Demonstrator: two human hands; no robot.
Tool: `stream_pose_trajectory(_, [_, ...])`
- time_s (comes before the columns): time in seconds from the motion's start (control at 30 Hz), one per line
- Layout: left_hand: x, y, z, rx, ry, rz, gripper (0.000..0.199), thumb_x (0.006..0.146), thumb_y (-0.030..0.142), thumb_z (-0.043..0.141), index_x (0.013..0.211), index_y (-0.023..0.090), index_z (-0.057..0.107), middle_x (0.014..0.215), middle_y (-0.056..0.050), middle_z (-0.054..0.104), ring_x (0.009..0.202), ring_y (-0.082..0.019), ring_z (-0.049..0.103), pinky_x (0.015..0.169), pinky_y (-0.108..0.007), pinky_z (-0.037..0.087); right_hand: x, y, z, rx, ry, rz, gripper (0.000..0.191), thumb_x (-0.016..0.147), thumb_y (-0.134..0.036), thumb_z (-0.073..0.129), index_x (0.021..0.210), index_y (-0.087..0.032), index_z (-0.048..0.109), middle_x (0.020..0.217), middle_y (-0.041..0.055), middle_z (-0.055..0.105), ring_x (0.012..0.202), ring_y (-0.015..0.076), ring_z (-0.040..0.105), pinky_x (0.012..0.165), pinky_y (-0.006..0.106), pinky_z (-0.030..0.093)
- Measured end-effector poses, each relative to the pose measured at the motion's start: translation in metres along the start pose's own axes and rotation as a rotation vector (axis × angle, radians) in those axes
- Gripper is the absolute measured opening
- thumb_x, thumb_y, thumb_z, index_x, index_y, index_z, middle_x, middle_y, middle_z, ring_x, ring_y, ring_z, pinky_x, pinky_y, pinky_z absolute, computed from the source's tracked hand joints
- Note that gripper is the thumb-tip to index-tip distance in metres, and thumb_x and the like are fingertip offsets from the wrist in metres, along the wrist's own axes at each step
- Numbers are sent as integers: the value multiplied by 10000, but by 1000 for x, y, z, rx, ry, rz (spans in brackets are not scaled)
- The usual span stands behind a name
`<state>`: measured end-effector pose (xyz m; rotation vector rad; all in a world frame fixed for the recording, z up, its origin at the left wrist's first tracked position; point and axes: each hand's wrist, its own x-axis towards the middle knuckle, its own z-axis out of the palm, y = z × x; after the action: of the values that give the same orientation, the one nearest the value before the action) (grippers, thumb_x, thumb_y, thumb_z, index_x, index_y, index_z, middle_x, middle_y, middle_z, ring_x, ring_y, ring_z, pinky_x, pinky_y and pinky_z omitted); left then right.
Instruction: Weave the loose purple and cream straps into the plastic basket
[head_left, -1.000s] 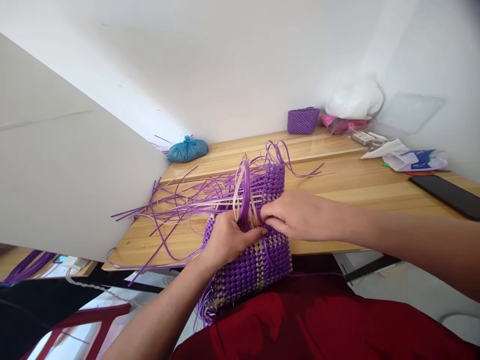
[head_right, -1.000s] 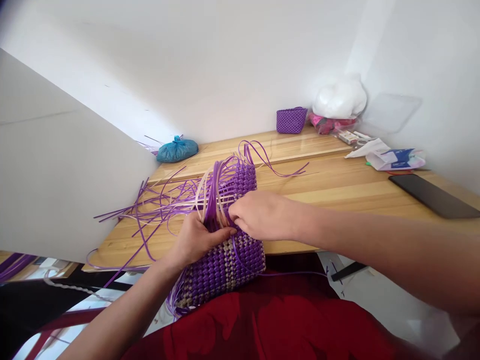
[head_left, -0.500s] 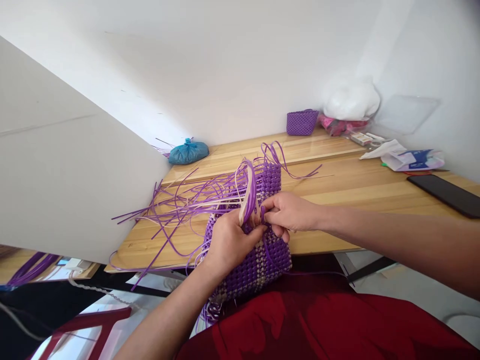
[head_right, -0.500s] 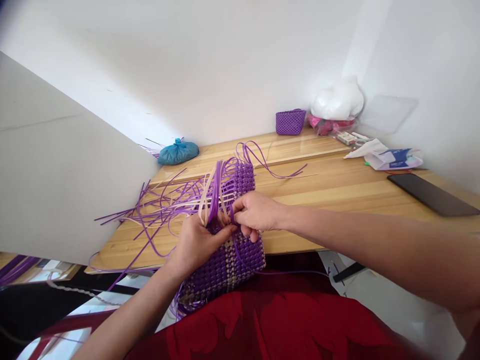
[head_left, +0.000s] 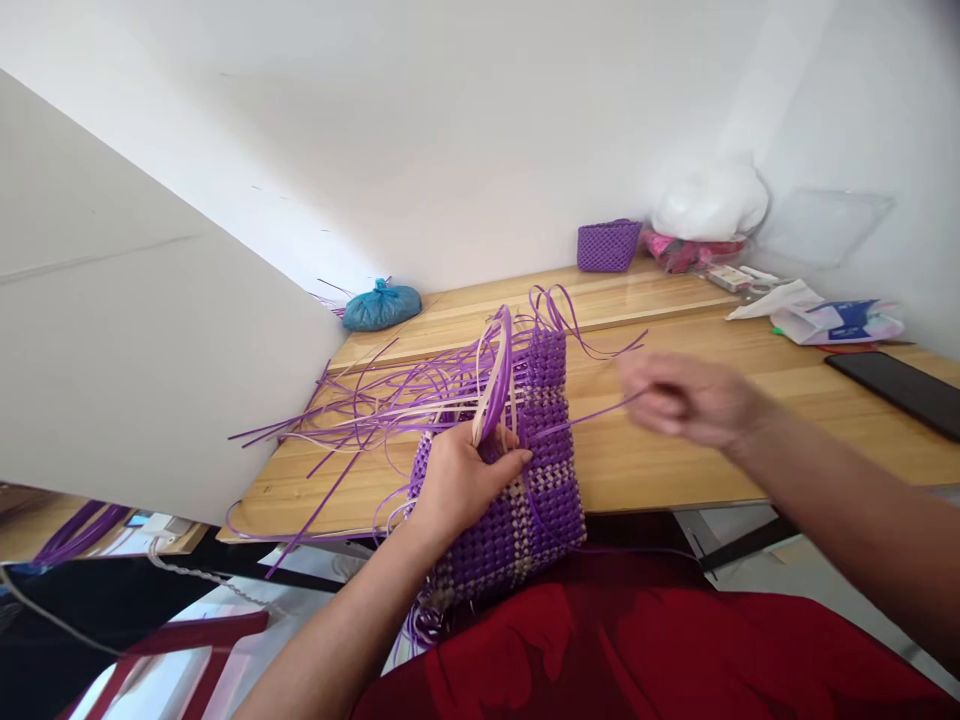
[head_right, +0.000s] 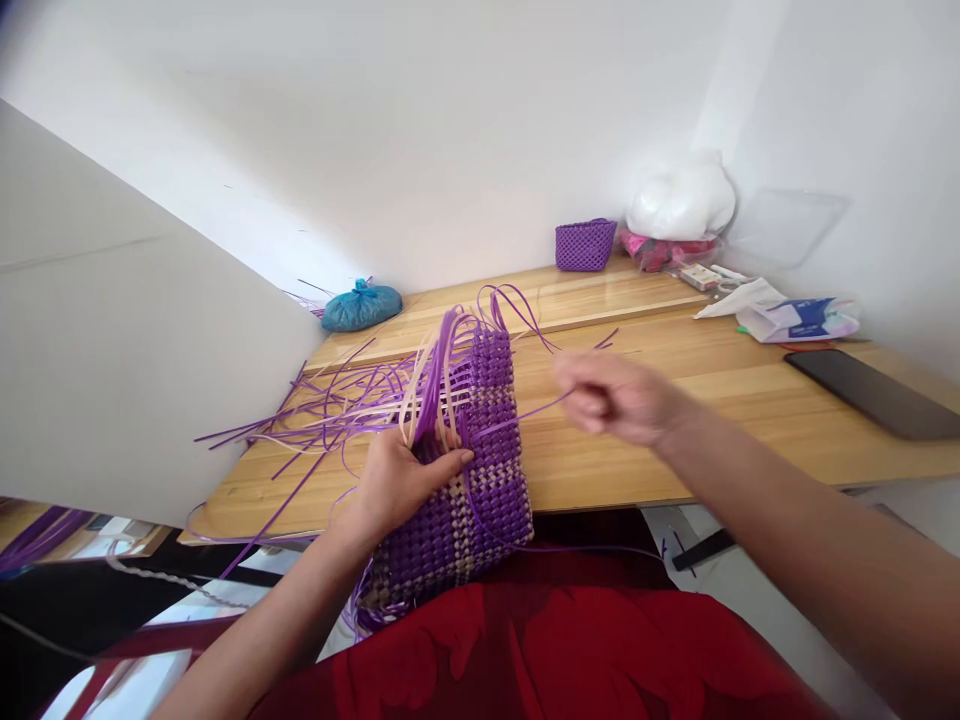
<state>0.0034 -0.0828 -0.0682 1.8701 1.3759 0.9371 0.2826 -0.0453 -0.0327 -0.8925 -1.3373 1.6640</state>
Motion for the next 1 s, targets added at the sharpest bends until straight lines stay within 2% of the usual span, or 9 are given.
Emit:
stream_pose_trajectory(0.1, [9,-6,-1,-162,-56,-74,216,702,362,748,749,171,659,670,8,646,608,-131,562,594,-251,423,-30,-22,-81,-88,359,-204,295,893,-329,559,622,-229,501,386,-81,224,345,46,257,404,277,169])
stream_pose_trajectory(0.2, [18,-8,1,-271,-100,-106,233,669,352,776,751,162,669,666,11,636,607,-122,550,598,-249,423,-51,-17,-151,-267,530,-357,379,900,-376,583,558,-255,475,404,-31,405,346,61,330,412,335,161])
stream_pose_trajectory(0.33, [28,-9,5,-320,-110,-163,237,623,327,808,738,155,692,670,6,647,606,-120,552,612,-254,428,-59,18,-182,-846,374,-470,399,927,-413,540,565,-264,612,364,8,472,295,90,411,358,314,178])
stream_pose_trajectory(0.47, [34,-11,4,-356,-150,-189,230,603,329,815,704,163,691,670,5,652,614,-127,567,636,-266,445,-54,21,-127,-1532,436,-723,379,812,-361,706,473,-234,593,292,-22,412,215,64,258,322,259,138])
stream_pose_trajectory(0.53, [37,-9,1,-332,-189,-186,220,610,331,806,692,165,687,658,7,643,608,-130,565,627,-269,444,-48,12,-72,-1569,591,-709,130,837,-340,678,753,-245,704,536,21,649,354,126,497,342,245,294])
stream_pose_trajectory(0.6, [39,-4,-3,-253,-219,-175,203,623,323,791,686,163,683,646,9,633,599,-133,559,608,-270,435,-38,6,-13,-1379,476,-698,142,908,-284,587,1005,-256,688,944,42,738,764,188,691,598,274,531])
stream_pose_trajectory(0.7, [41,3,-8,-138,-249,-128,169,646,303,765,704,164,689,648,13,632,600,-136,553,602,-270,424,-15,13,49,-1359,201,-814,282,932,-216,536,1200,-206,625,1233,78,650,1139,221,607,963,361,508])
stream_pose_trajectory(0.83, [39,-1,-6,-199,-276,-103,185,661,309,758,757,162,703,670,14,635,610,-130,548,623,-270,430,5,29,67,-1483,84,-893,225,943,-167,505,1112,-160,653,1107,99,672,1030,193,619,891,317,501])
stream_pose_trajectory(1.0, [36,-9,2,-320,-251,-131,220,614,306,801,710,143,690,646,6,629,584,-118,534,594,-255,420,0,7,68,-1639,-132,-632,228,929,-243,531,735,-171,628,728,39,633,678,152,554,620,278,378])
